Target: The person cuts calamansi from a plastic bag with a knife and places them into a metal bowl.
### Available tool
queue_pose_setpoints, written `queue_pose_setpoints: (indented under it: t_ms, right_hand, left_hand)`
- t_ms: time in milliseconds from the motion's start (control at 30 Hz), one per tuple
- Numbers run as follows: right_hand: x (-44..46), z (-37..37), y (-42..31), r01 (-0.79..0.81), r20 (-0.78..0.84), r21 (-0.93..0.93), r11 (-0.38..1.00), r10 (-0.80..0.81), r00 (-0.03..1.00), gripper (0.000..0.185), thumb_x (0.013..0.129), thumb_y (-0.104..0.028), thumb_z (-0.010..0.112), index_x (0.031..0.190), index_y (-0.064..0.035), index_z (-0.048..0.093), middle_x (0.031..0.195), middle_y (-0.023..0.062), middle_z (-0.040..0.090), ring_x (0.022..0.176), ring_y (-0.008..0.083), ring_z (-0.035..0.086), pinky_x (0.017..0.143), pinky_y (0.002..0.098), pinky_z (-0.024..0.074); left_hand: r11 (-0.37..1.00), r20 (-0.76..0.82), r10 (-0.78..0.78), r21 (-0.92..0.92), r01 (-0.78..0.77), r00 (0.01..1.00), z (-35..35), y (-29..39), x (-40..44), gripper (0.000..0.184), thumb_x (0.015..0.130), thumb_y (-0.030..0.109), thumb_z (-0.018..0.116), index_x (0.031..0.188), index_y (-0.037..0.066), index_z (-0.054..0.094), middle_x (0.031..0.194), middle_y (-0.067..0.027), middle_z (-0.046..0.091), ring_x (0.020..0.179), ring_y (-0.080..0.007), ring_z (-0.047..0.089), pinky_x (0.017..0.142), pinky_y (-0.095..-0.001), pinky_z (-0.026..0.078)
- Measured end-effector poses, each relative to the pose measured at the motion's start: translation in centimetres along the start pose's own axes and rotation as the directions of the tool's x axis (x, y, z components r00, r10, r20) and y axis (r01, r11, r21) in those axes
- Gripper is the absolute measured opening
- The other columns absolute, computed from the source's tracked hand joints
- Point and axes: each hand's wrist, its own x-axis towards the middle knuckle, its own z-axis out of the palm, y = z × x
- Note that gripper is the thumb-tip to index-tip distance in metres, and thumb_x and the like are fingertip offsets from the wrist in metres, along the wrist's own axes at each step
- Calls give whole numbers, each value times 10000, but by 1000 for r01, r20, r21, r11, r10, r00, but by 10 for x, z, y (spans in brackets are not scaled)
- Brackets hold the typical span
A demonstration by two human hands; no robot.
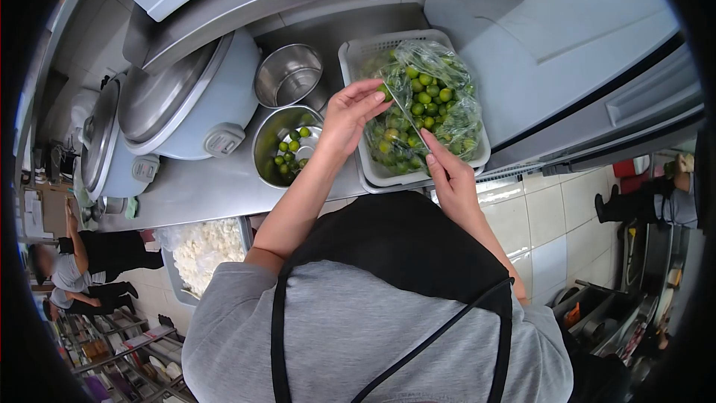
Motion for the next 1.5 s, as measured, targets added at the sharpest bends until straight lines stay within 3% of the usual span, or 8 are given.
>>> queue_pose_setpoints:
  t_ms: [167, 433, 600, 733, 1000, 1333, 1433, 1500]
  right_hand:
    - [-1, 2, 1, -30, -17, -29, 999, 29, 999, 343, 904, -128, 497, 1246, -128, 525, 963, 181, 632, 727, 243, 601, 694, 302, 468]
    - [14, 2, -3, -30, -72, -117, 993, 21, 997, 343, 895, -118, 507, 1237, -130, 531, 925, 162, 633, 672, 245, 584, 654, 314, 464]
    - [17, 5, 5, -20, -126, -74, 997, 11, 992, 325, 902, -121, 501, 1225, -120, 539, 998, 182, 624, 734, 273, 606, 683, 312, 472]
    - [26, -10, 1, -123, -190, -67, 990, 108, 976, 320, 911, -129, 495, 1227, -96, 531, 1090, 172, 608, 869, 249, 630, 753, 293, 467]
    - [1, -4, -5, -69, -7, 8, 998, 69, 998, 318, 908, -112, 494, 1221, -73, 536, 1096, 176, 608, 926, 251, 622, 795, 292, 456]
    - [19, 3, -2, -37, -81, -88, 995, 30, 996, 328, 890, -109, 518, 1216, -113, 545, 964, 172, 632, 720, 259, 604, 692, 309, 470]
    - [19, 3, 0, -29, -72, -72, 997, 23, 997, 325, 886, -111, 524, 1210, -115, 550, 978, 179, 628, 739, 265, 611, 696, 317, 469]
    - [16, -1, 0, -50, -20, -76, 996, 48, 999, 322, 889, -118, 525, 1210, -110, 550, 1013, 178, 625, 806, 265, 619, 734, 310, 468]
  left_hand:
    - [999, -17, 20, -26, -20, 1000, 6, -3, 2, 209, 829, 21, 594, 1034, -11, 569, 972, -87, 611, 902, -151, 594, 844, -321, 495]
    - [995, -63, 75, 77, -70, 995, 18, -16, 1, 235, 787, -15, 632, 1008, -29, 554, 915, -89, 624, 829, -131, 611, 794, -271, 497]
    - [917, 115, -47, 399, -3, 992, 31, -18, -21, 236, 779, -4, 651, 1003, 20, 581, 895, -36, 611, 807, -86, 579, 742, -216, 472]
    - [977, 40, -81, 203, 71, 996, 28, -28, -15, 265, 783, -1, 650, 1037, 44, 592, 943, -6, 598, 858, -76, 560, 783, -213, 457]
    - [988, -7, 108, 111, -107, 994, 9, -6, 9, 289, 768, -16, 662, 1044, -9, 576, 946, -42, 613, 863, -105, 580, 799, -233, 471]
    - [979, 73, 58, 189, -71, 996, 17, -22, 0, 243, 764, -9, 665, 986, -10, 567, 868, -39, 596, 811, -99, 585, 765, -229, 477]
    - [994, 54, -39, 105, 33, 998, 12, -18, 4, 230, 789, 19, 644, 1003, -13, 566, 892, -55, 606, 826, -118, 594, 784, -251, 484]
    - [973, 21, -139, -182, 140, 990, 0, -7, 7, 218, 813, 43, 618, 1017, -17, 570, 922, -78, 615, 843, -145, 605, 816, -276, 488]
